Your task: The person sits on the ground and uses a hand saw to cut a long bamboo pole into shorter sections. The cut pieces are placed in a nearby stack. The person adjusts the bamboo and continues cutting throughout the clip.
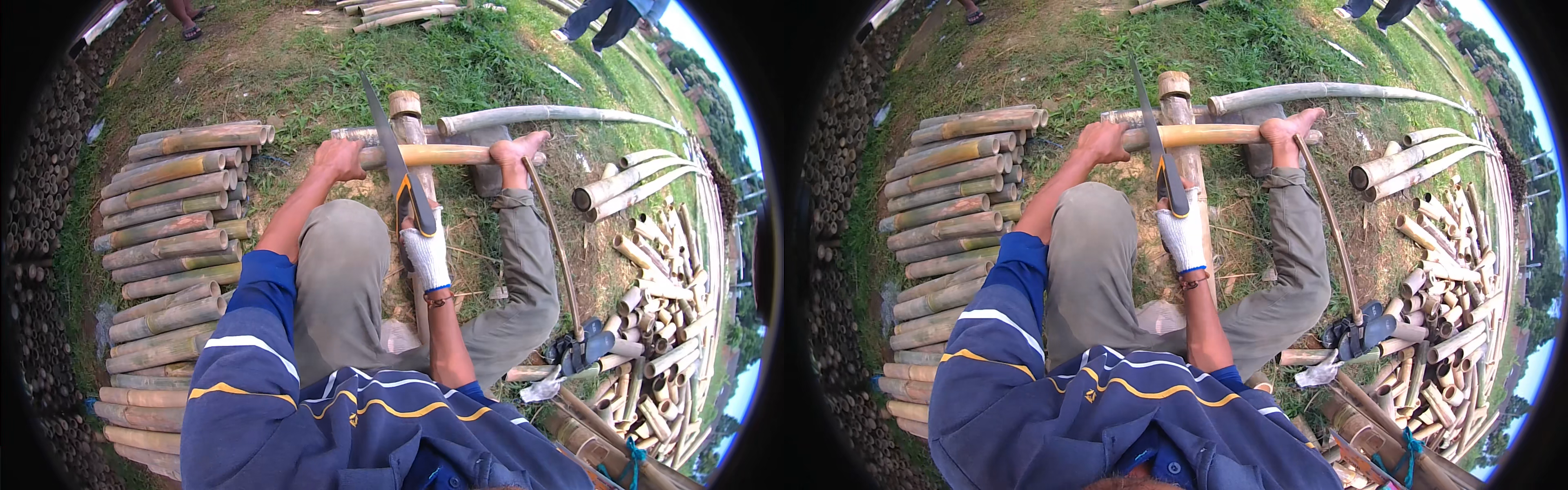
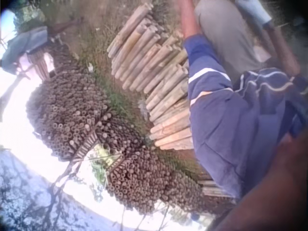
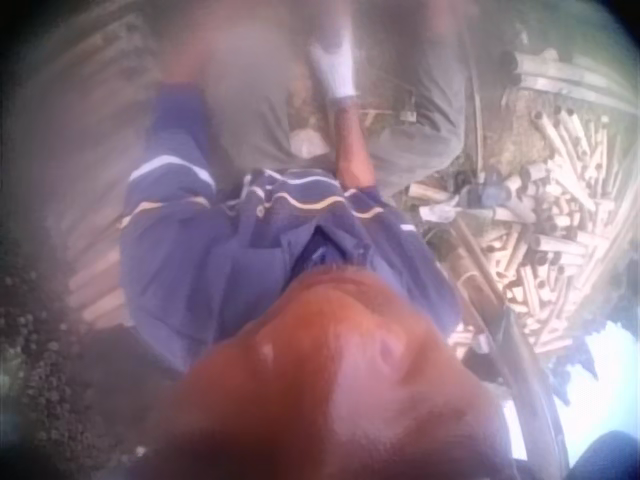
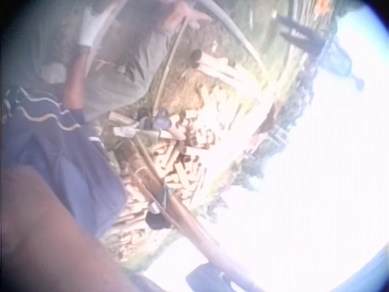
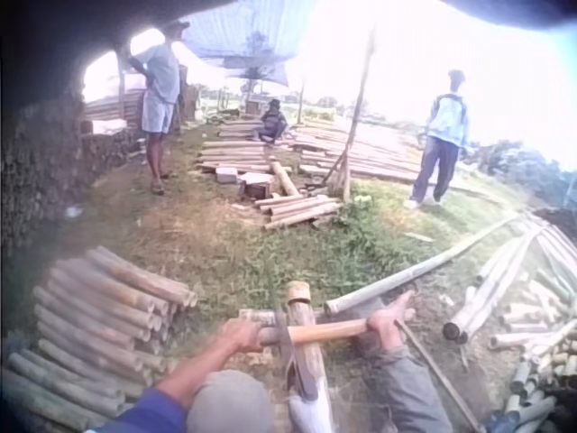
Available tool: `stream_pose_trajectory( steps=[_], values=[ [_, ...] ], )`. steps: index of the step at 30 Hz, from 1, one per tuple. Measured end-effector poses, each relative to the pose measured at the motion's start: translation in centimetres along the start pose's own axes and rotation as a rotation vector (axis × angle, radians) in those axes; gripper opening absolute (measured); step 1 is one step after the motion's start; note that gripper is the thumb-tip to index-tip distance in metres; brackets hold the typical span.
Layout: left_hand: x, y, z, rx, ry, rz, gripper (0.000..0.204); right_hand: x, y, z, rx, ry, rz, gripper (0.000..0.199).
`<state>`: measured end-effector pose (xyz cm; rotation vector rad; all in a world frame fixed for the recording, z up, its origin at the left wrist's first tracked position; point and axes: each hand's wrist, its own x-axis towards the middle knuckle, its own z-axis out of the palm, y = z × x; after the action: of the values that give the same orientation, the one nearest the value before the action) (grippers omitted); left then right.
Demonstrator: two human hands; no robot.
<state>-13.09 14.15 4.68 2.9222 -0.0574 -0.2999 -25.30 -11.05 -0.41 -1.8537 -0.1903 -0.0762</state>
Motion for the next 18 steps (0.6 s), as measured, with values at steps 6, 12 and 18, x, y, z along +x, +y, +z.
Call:
stream_pose_trajectory(
  steps=[6,12,18],
  values=[
    [-1.6,-0.4,0.7,-0.029,-0.031,0.017,0.063,-2.0,-1.9,-0.9,-0.046,-0.059,-0.075,0.058],
    [-1.5,-0.3,1.6,-0.002,0.020,0.044,0.054,0.9,-4.9,-2.8,0.106,-0.143,0.166,0.046],
    [-1.0,-0.2,1.9,0.025,0.090,0.080,0.050,2.7,-8.6,-2.2,0.143,-0.073,0.025,0.052]
  ],
)
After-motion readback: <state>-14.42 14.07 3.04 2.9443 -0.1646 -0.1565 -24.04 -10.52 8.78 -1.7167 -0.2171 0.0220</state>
